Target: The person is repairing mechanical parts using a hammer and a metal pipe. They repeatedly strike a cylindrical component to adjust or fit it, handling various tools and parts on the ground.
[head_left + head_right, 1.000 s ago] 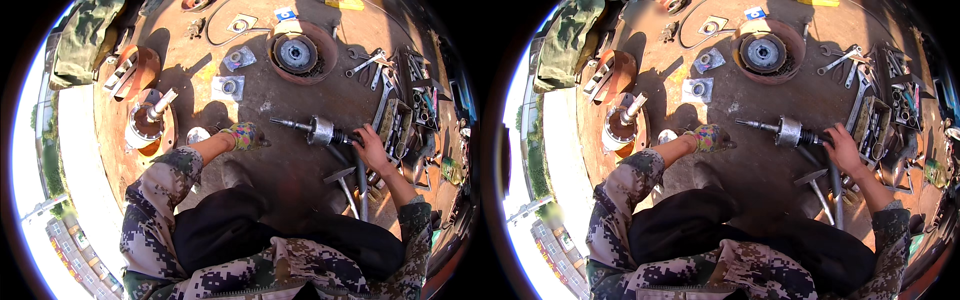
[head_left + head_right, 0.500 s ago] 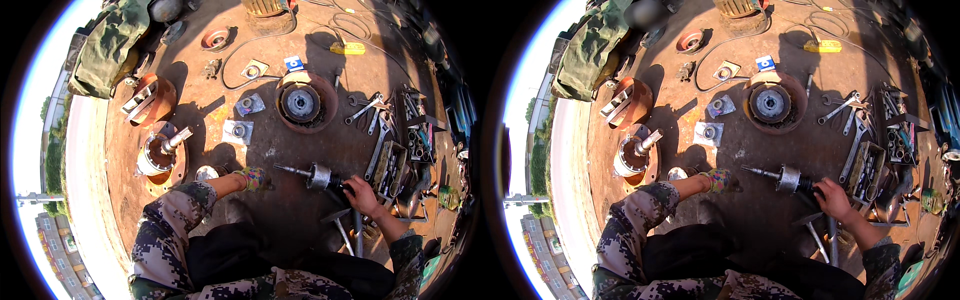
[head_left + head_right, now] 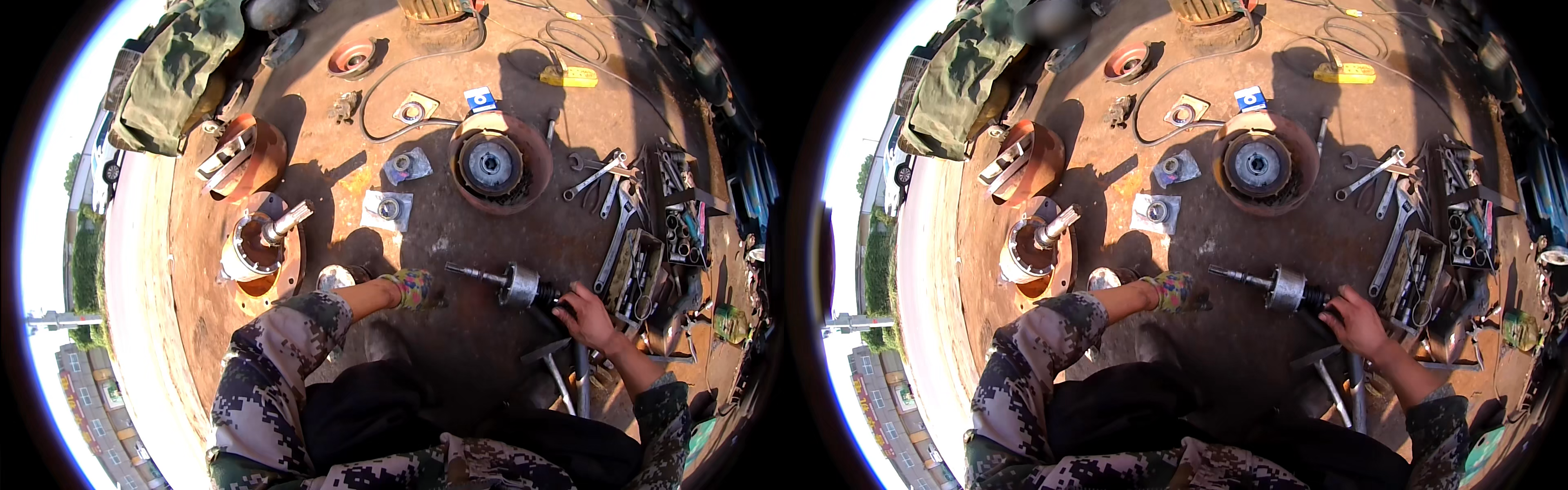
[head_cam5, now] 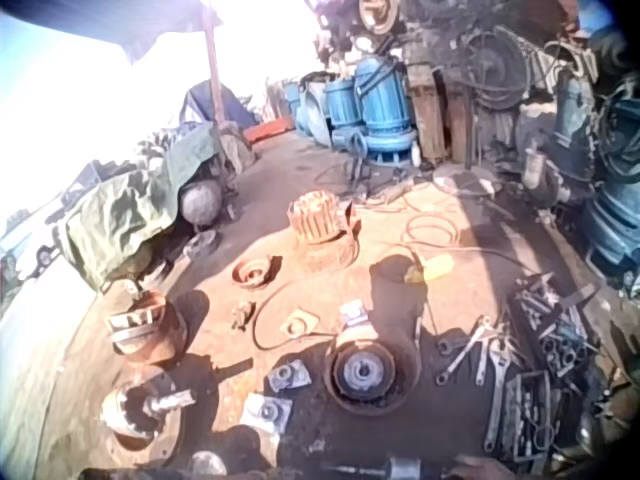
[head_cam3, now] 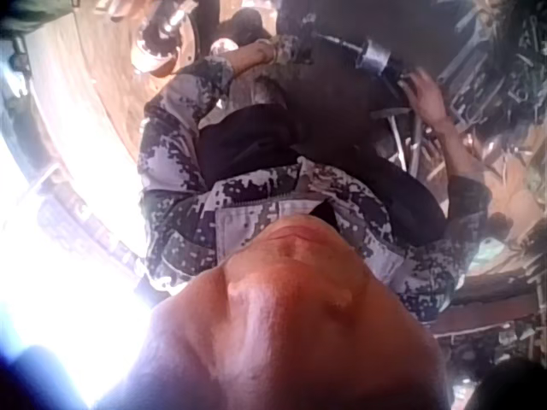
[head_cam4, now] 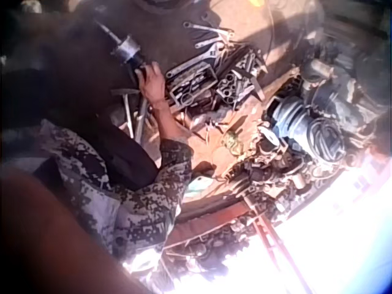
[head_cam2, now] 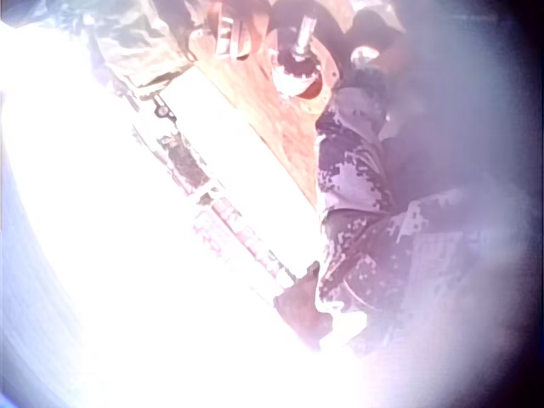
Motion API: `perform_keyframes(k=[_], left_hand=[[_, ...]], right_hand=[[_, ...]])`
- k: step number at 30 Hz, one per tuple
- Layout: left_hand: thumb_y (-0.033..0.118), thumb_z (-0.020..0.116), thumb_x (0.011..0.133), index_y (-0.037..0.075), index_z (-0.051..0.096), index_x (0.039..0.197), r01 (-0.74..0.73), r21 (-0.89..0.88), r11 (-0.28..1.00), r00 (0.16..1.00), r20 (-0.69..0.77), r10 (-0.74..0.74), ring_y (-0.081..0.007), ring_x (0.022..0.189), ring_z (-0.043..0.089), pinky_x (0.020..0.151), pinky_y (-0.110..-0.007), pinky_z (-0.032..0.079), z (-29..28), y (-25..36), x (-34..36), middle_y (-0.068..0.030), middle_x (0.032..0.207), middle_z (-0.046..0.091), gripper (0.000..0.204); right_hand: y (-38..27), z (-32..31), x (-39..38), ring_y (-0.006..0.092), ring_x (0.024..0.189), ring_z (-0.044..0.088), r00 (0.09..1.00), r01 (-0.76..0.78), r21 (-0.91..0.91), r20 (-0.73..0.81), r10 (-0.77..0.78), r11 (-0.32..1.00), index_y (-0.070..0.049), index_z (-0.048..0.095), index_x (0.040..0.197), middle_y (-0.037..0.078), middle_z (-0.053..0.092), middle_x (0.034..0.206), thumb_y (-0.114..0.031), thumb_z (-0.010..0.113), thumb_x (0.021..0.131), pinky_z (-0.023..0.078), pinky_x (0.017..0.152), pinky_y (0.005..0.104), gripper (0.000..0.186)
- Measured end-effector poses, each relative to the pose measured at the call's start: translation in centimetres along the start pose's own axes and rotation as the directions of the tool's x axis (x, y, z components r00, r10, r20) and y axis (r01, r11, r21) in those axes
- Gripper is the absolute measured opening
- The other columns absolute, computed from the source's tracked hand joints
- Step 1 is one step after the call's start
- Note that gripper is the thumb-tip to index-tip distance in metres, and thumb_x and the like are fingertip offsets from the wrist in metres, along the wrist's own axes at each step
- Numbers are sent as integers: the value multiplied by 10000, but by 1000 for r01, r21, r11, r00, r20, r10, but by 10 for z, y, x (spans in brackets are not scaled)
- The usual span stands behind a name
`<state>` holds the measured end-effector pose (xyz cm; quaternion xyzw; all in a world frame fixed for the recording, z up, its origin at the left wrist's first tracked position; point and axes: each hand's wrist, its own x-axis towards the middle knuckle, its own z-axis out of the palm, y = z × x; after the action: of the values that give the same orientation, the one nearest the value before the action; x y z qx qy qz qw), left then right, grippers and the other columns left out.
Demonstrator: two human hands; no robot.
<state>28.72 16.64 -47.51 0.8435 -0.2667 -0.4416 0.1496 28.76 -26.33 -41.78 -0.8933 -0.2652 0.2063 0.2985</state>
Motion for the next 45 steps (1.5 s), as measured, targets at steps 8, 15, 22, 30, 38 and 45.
perform_keyframes(k=[8,15,22,30,38,45], left_hand=[[476,573,993,102,739,1094,-6,-4,1000,1000,3,6,-416,1025,685,890,-485,535,3,1,-3,-191,1057,738,421],[472,580,986,113,741,1098,-9,-5,1000,1000,-8,9,-413,1026,685,890,-483,537,5,-1,-4,-187,1052,740,409],[469,586,979,125,743,1102,-24,-8,1000,1000,-21,23,-411,1028,686,890,-481,538,8,-4,-5,-184,1047,742,398],[435,601,976,119,732,1135,-41,-20,999,999,-33,40,-409,1042,685,901,-481,537,14,-10,-3,-184,1062,741,377],[320,609,977,84,698,1215,-11,-12,1000,1000,26,11,-403,1072,685,919,-479,538,-25,32,-24,-191,1112,734,347],[258,599,970,81,688,1240,-74,32,997,965,-250,79,-394,1078,688,913,-472,547,-97,46,-52,-189,1126,729,335]], right_hand=[[-6,-3,2,428,1018,627,1000,-17,-1,12,17,1000,-36,671,1099,201,582,1114,-201,751,926,523,867,477,251],[-5,-2,-1,433,1059,631,1000,1,-7,8,-1,1000,-46,670,1119,216,592,1165,-184,741,929,529,909,472,245],[-6,-1,-2,427,1025,631,1000,29,-17,-5,-29,999,-53,664,1122,193,585,1140,-169,743,923,531,873,474,243],[-10,-5,0,412,986,633,998,55,-7,15,-55,998,-35,653,1116,173,575,1113,-149,731,933,527,840,473,229],[-1,0,-3,399,942,631,996,83,-22,10,-83,996,-48,653,1106,156,567,1067,-151,723,932,525,811,471,214],[1,2,4,395,930,634,996,84,-15,1,-84,996,-50,652,1116,155,569,1047,-156,723,932,526,805,472,225]])
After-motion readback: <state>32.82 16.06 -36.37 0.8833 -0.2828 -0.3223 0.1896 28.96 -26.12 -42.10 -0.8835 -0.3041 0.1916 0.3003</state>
